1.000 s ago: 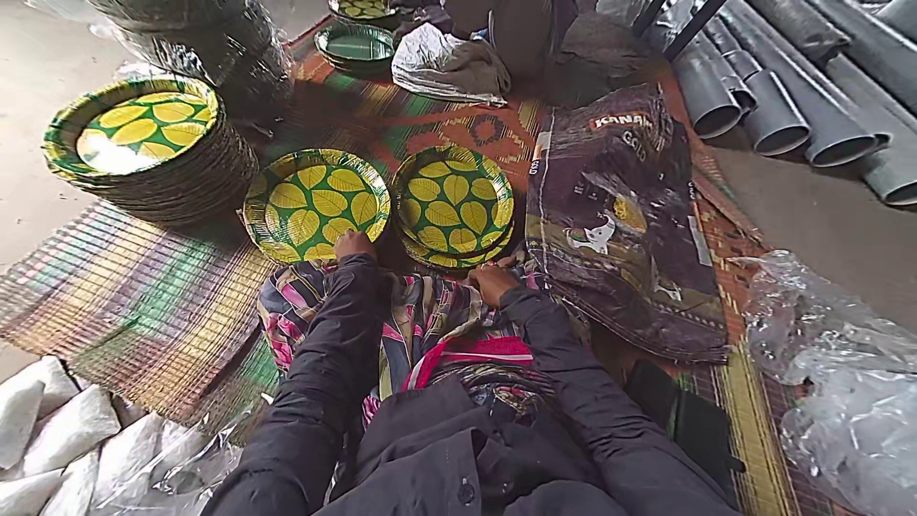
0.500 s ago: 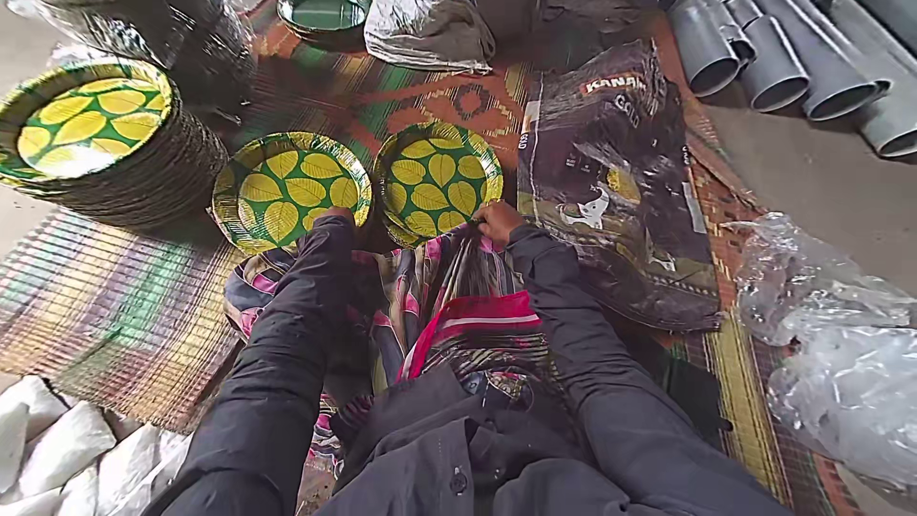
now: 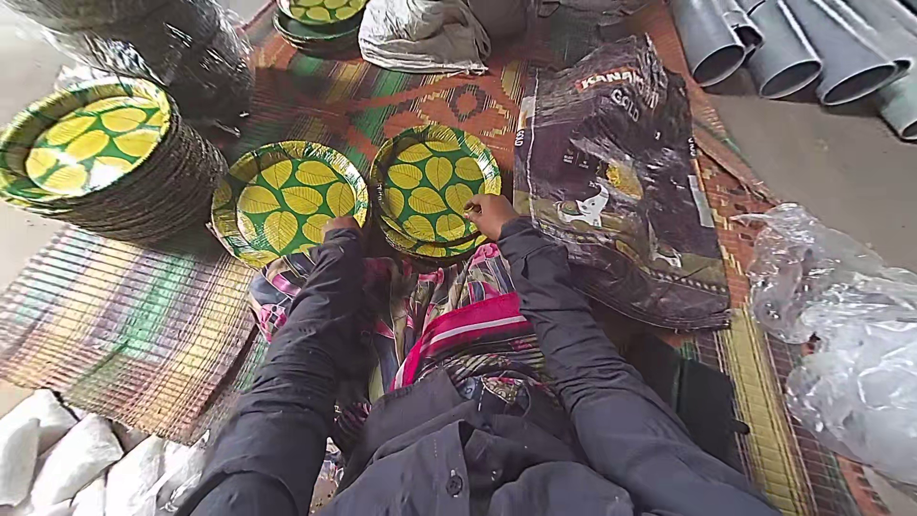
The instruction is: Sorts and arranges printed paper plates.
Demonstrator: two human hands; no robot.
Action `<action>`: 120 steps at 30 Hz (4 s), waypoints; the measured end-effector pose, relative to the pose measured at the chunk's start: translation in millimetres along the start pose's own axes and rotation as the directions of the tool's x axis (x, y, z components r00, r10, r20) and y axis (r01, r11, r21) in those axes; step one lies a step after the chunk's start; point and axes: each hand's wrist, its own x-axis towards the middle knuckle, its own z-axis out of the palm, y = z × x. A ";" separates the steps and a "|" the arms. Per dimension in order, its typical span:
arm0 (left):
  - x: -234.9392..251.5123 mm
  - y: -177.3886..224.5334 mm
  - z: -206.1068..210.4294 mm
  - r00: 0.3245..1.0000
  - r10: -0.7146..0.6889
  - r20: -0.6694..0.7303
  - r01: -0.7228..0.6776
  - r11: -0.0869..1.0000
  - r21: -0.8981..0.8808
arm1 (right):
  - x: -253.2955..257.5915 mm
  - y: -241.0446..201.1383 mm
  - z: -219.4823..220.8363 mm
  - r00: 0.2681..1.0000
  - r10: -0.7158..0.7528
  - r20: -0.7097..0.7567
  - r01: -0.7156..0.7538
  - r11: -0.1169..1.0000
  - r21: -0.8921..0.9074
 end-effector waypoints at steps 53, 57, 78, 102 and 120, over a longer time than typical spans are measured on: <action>-4.4 -22.3 9.2 0.996 -0.065 -0.069 0.048 0.974 -0.222 | 29.9 -29.9 113.3 0.999 -0.015 0.045 0.030 0.930 -0.367; -14.9 -31.2 0.2 0.996 0.012 -0.086 -0.036 0.957 -0.287 | 26.3 -29.2 111.9 0.999 -0.020 0.032 0.030 0.928 -0.372; -29.8 -48.9 29.2 0.755 0.076 -0.651 -0.357 0.880 -0.312 | 42.3 -62.3 40.8 0.791 -0.384 -0.477 0.239 0.911 -0.336; -0.1 -51.1 21.1 0.933 0.033 -0.357 -0.189 0.892 -0.411 | 14.7 -82.6 85.2 0.851 -0.369 -0.375 0.386 0.922 -0.031; -30.4 -42.4 25.2 0.250 0.191 -0.949 -0.537 0.843 0.029 | 8.7 -95.9 84.6 0.647 -0.572 -0.504 0.485 0.819 -0.306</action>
